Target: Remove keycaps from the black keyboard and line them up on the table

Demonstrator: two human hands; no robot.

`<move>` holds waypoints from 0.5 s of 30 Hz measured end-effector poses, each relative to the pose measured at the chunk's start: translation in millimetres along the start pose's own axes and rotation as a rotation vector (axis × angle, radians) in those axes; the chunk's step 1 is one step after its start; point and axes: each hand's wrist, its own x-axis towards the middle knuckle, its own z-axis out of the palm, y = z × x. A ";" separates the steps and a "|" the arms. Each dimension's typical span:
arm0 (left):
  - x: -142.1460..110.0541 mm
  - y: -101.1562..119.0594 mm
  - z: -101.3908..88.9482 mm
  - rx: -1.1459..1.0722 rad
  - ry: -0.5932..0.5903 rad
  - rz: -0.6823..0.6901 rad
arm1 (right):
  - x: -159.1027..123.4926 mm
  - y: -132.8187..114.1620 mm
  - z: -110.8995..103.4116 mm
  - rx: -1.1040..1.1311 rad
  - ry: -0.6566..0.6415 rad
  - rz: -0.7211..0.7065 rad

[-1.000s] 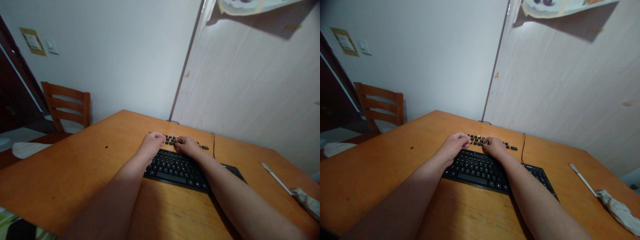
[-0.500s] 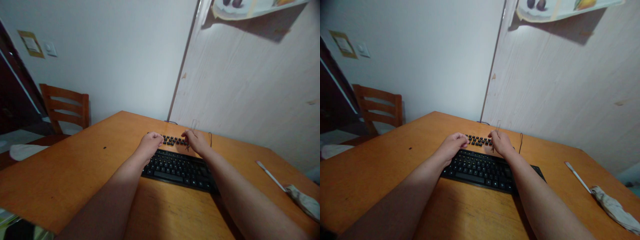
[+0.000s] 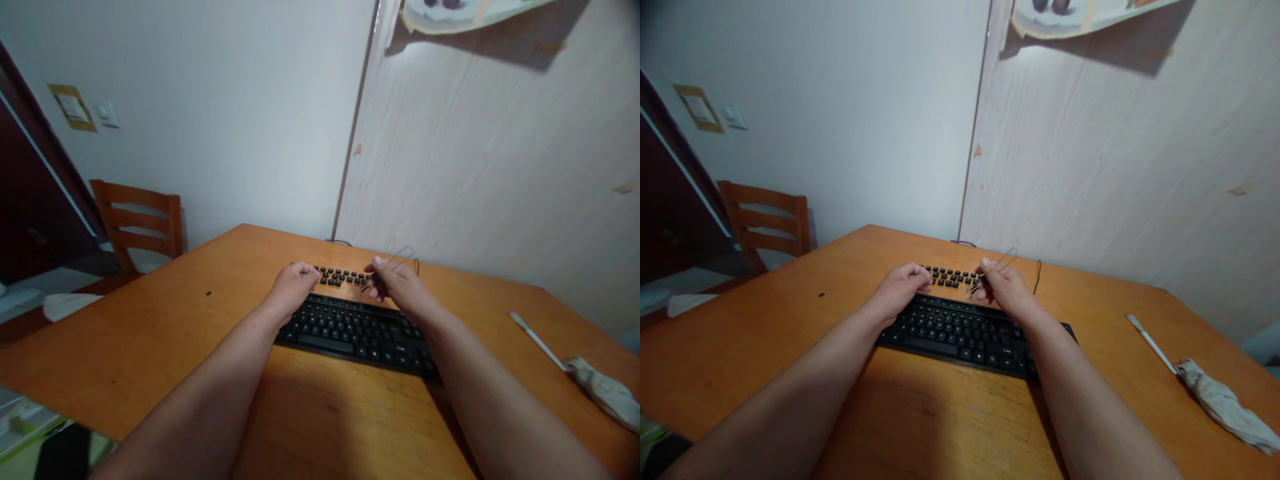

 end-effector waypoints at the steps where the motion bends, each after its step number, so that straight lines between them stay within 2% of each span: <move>1: -0.4 -0.1 0.1 0.010 0.004 -0.003 | -1.8 -2.4 1.5 0.034 -0.038 0.011; 5: 0.1 -2.7 0.3 0.041 0.007 0.015 | -7.8 -7.8 8.1 0.084 -0.210 0.032; 8: 1.3 -4.6 0.6 0.078 0.003 0.025 | -9.5 -5.8 13.6 -0.017 -0.290 -0.005; 15: 0.8 -4.5 1.0 0.148 -0.017 0.050 | -9.9 -2.4 24.9 -0.208 -0.342 -0.092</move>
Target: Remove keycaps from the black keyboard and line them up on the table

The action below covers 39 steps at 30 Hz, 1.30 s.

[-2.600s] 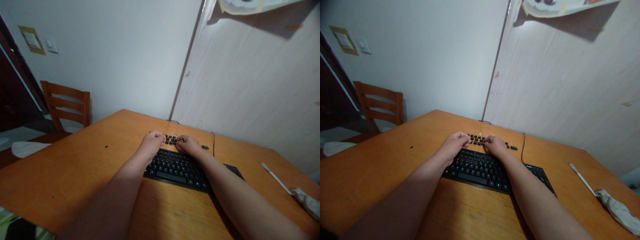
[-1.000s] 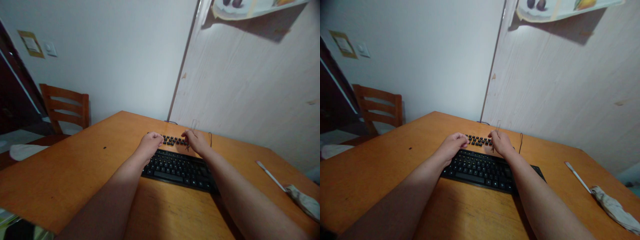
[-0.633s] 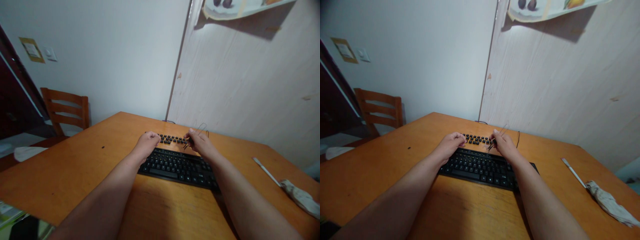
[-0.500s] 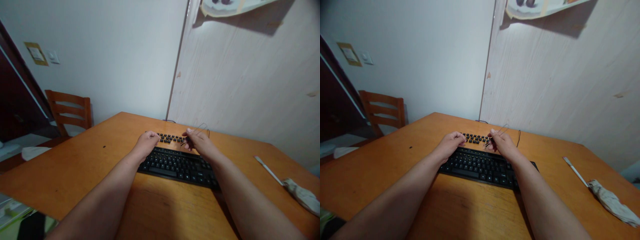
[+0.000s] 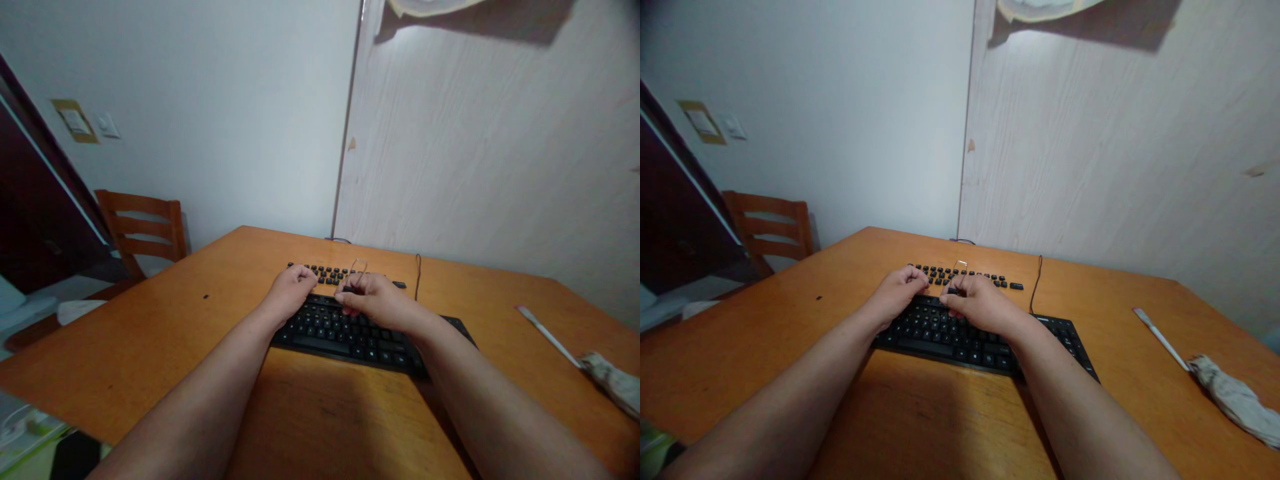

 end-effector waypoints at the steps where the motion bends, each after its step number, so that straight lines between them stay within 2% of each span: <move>1: -0.2 0.2 0.0 0.005 -0.004 0.002 | 0.1 -0.5 1.0 -0.014 -0.003 -0.011; 9: -1.1 1.2 0.6 0.030 0.000 0.002 | -0.8 -0.2 7.3 -0.154 -0.018 -0.054; 15: -1.5 0.2 1.8 0.029 -0.010 0.017 | -0.2 -1.1 9.1 -0.292 -0.014 -0.149; 21: -1.7 1.0 2.3 0.064 -0.008 0.020 | 1.5 2.2 16.8 -0.177 0.012 0.007; 28: -3.4 1.0 3.8 0.123 -0.046 0.015 | 4.3 3.5 30.6 -0.071 0.217 0.148; 33: -5.4 6.2 4.7 0.166 -0.124 0.016 | 4.2 1.7 33.6 0.003 0.202 0.283; 39: -9.5 7.4 6.7 0.187 -0.221 -0.004 | 4.3 3.6 38.8 0.129 0.296 0.297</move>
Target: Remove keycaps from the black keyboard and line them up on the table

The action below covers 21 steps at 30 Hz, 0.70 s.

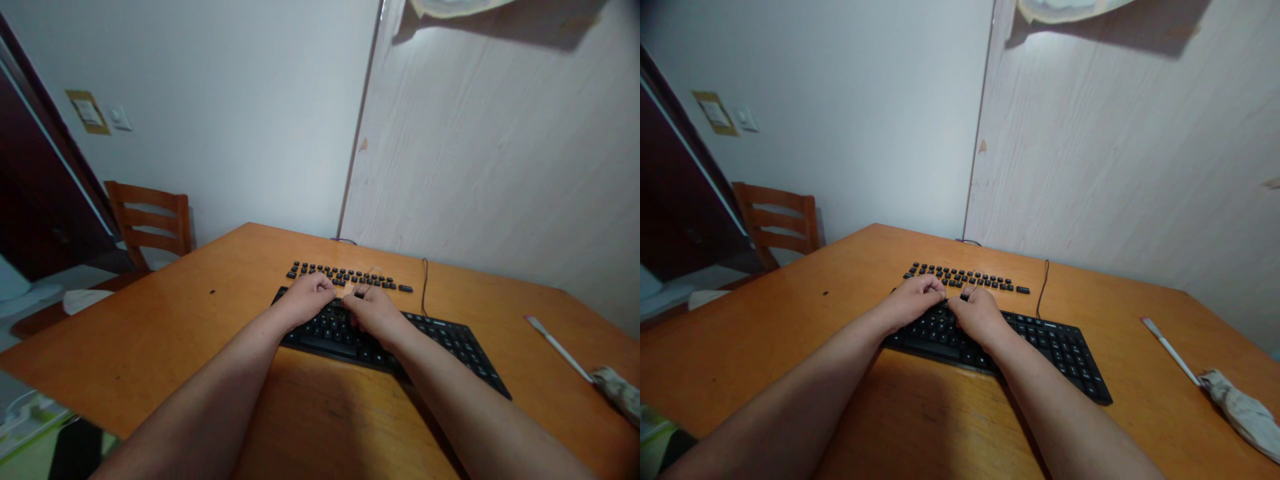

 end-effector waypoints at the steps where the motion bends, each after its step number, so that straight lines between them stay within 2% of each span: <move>1: -0.3 -0.2 0.2 0.007 -0.012 0.006 | 0.1 1.0 0.9 0.014 0.005 0.007; 6: -1.5 0.2 -0.9 0.056 -0.042 0.040 | 0.3 0.4 1.9 0.047 0.040 0.045; 10: -3.2 2.8 -2.2 0.066 -0.056 0.058 | -0.1 -8.8 -5.9 0.156 0.091 0.083; 15: -3.7 3.8 -1.2 -0.004 -0.070 0.029 | 0.9 -14.2 -14.5 0.216 0.149 0.010; 21: -4.7 7.3 -0.3 -0.175 -0.042 -0.008 | 0.7 -14.4 -9.7 0.263 0.183 -0.069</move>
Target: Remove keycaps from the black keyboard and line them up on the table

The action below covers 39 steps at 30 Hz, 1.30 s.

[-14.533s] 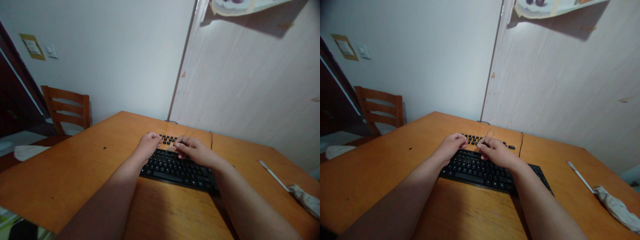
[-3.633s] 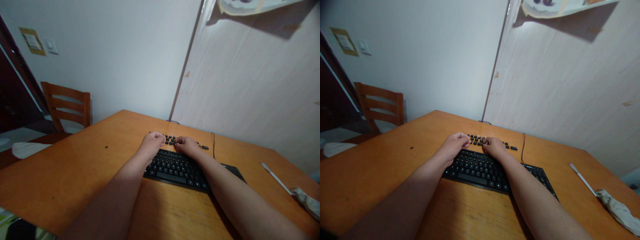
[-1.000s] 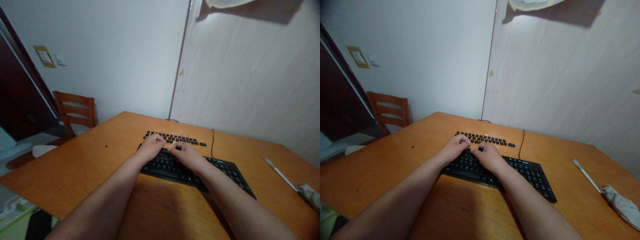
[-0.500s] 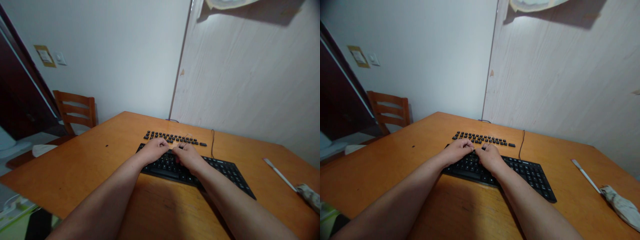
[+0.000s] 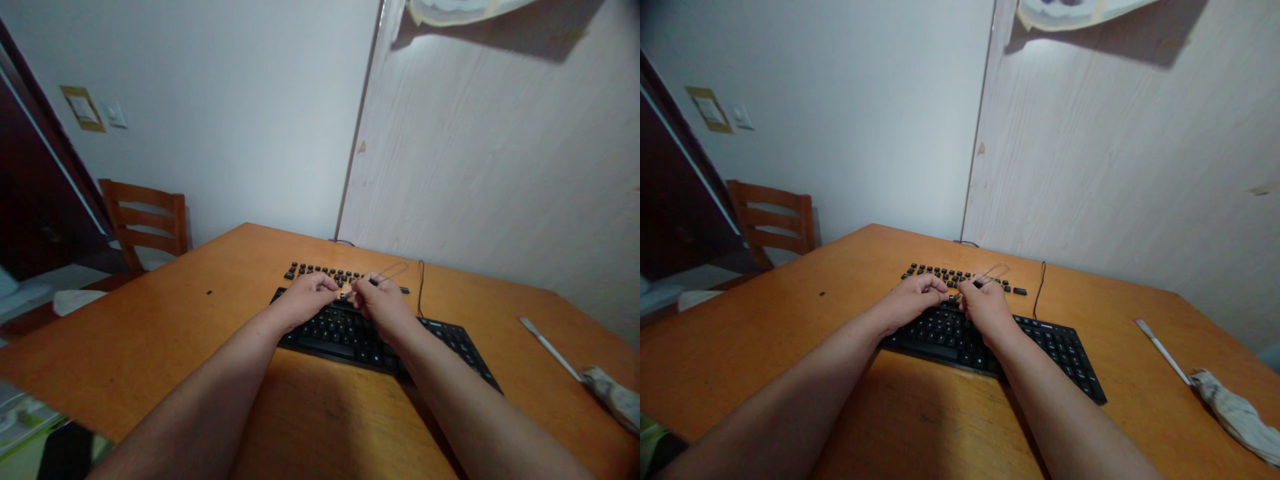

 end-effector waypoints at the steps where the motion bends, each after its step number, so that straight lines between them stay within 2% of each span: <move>1: -0.8 1.6 0.3 -0.024 -0.010 0.003 | -0.7 0.1 1.1 0.017 -0.004 -0.008; 5: -3.3 6.7 1.9 -0.102 -0.049 0.004 | -4.1 0.7 4.8 0.042 -0.001 -0.045; 12: 0.9 1.8 3.3 -0.129 0.015 -0.001 | -8.2 1.9 9.7 -0.007 -0.034 -0.131; 16: 2.3 -0.4 4.0 -0.178 0.013 -0.010 | -8.0 2.9 8.3 -0.010 -0.029 -0.194; 24: 3.3 -2.2 1.9 -0.221 0.024 -0.038 | 5.2 9.6 -8.4 -0.393 0.156 -0.447; 28: 2.5 0.2 1.6 -0.241 0.014 -0.038 | 4.7 9.2 -10.9 -0.431 0.015 -0.459; 31: 1.1 4.0 2.0 -0.285 0.012 -0.048 | 1.8 8.4 -10.0 -0.545 -0.109 -0.522; 39: 1.8 4.4 2.4 -0.369 -0.002 -0.067 | 4.0 11.8 -11.3 -0.755 -0.146 -0.544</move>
